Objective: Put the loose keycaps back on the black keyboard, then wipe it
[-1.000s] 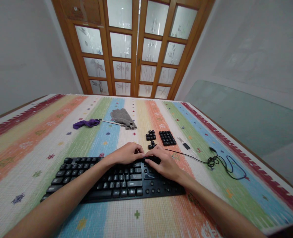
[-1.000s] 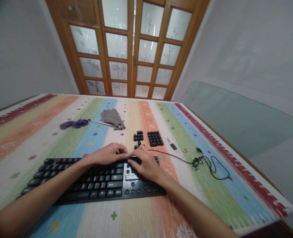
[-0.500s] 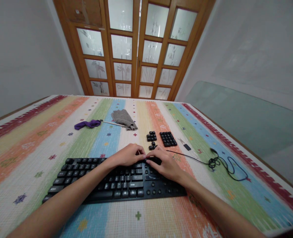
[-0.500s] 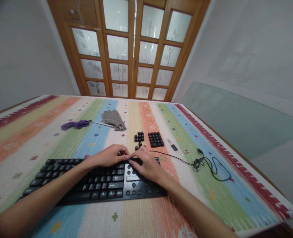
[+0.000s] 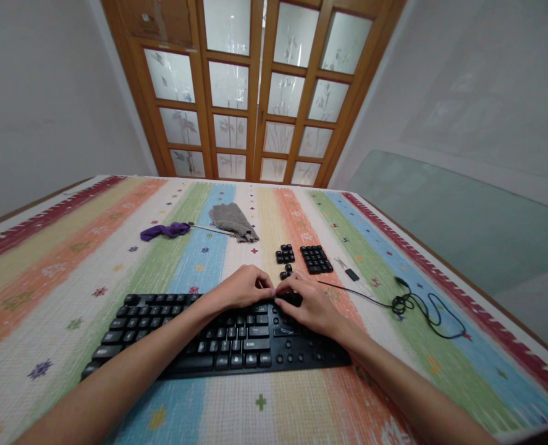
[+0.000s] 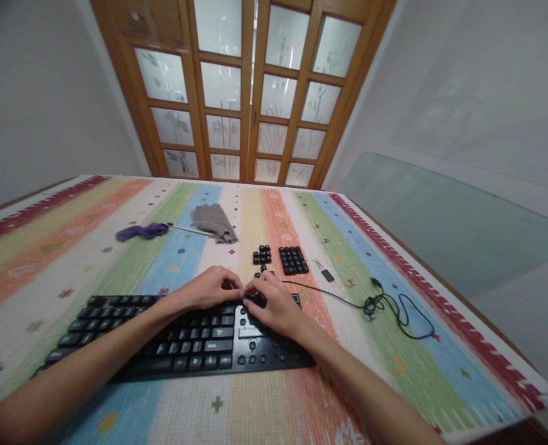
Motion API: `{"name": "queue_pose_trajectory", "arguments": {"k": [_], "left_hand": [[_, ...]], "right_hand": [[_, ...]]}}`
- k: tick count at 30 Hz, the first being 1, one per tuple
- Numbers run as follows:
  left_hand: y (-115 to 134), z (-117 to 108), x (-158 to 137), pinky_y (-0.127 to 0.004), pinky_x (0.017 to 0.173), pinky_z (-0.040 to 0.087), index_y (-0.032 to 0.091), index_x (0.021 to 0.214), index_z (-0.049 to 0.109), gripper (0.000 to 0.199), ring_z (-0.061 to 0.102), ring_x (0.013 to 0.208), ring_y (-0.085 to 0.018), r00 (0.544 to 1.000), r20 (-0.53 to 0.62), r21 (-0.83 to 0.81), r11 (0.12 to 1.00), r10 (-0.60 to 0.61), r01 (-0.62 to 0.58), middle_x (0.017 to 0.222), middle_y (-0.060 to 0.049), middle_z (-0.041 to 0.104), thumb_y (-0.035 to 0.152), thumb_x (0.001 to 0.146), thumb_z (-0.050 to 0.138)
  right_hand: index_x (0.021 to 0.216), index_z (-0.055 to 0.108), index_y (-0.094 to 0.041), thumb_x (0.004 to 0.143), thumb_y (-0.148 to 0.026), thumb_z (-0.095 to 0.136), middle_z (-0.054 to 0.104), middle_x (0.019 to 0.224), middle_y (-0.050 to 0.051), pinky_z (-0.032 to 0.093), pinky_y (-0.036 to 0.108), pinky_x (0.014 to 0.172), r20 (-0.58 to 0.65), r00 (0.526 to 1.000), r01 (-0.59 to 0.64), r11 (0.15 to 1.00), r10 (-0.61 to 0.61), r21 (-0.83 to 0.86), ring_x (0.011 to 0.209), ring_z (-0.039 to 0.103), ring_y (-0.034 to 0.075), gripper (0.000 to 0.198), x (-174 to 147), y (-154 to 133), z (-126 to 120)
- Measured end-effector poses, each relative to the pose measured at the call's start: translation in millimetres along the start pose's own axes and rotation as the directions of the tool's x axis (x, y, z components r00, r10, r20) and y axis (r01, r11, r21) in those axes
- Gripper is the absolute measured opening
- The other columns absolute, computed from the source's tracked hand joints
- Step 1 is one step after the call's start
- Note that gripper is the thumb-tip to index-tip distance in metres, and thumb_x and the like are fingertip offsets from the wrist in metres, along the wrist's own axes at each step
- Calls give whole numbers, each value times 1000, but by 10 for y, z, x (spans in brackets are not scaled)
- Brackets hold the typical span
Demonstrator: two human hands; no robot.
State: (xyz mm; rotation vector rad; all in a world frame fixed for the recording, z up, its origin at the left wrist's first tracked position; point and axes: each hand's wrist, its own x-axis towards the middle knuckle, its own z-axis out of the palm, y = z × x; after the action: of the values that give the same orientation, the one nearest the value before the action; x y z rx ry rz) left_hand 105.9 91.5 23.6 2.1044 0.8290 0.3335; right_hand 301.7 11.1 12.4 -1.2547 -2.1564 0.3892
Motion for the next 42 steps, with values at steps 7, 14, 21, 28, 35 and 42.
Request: {"name": "queue_pose_trajectory", "arguments": {"k": [7,14,21,28,35,42], "left_hand": [[-1,-2,7,-23,60,43,15,79,73,14,62,65,-15,999,-44,-22,1000,-11,10,67,-2,71,28,76,68],[3,37,-1,-24,62,43,15,77,70,13,63,66,-16,997,-75,-16,1000,-23,22,69,-2,70,28,76,71],[8,54,4,-25,64,45,16,78,71,10,64,68,-16,997,-71,-6,1000,-22,21,71,-2,72,25,75,73],[8,53,-4,-24,62,43,16,77,72,9,63,66,-15,997,-68,9,1000,-22,23,68,-2,70,24,77,73],[-1,57,2,-24,62,44,15,78,72,9,63,67,-15,997,-69,28,999,-17,19,72,-3,71,24,77,73],[22,49,-16,-24,64,44,15,83,73,11,63,67,-14,999,-30,56,998,-11,12,72,-2,72,25,80,69]], "right_hand": [[92,63,-20,82,-11,68,65,91,3,50,34,79,16,1000,2,999,-3,36,87,62,19,15,45,69,-17],[91,64,-20,79,-9,70,68,87,2,49,33,78,122,993,7,1000,-10,26,87,63,19,18,154,71,-97],[88,71,-21,79,-16,75,68,86,3,48,31,75,227,972,77,994,-58,-76,85,62,19,11,433,265,-266],[83,76,-18,84,-16,62,75,86,7,47,35,79,68,995,-55,965,75,-256,87,64,23,14,923,770,-415],[81,79,-16,81,-15,63,78,84,7,48,31,75,121,983,-102,962,136,-254,78,67,21,16,1124,1099,-386],[79,78,-18,80,-17,65,77,78,5,47,28,68,116,982,-124,968,152,-219,71,65,18,13,1158,1208,-301]]}}
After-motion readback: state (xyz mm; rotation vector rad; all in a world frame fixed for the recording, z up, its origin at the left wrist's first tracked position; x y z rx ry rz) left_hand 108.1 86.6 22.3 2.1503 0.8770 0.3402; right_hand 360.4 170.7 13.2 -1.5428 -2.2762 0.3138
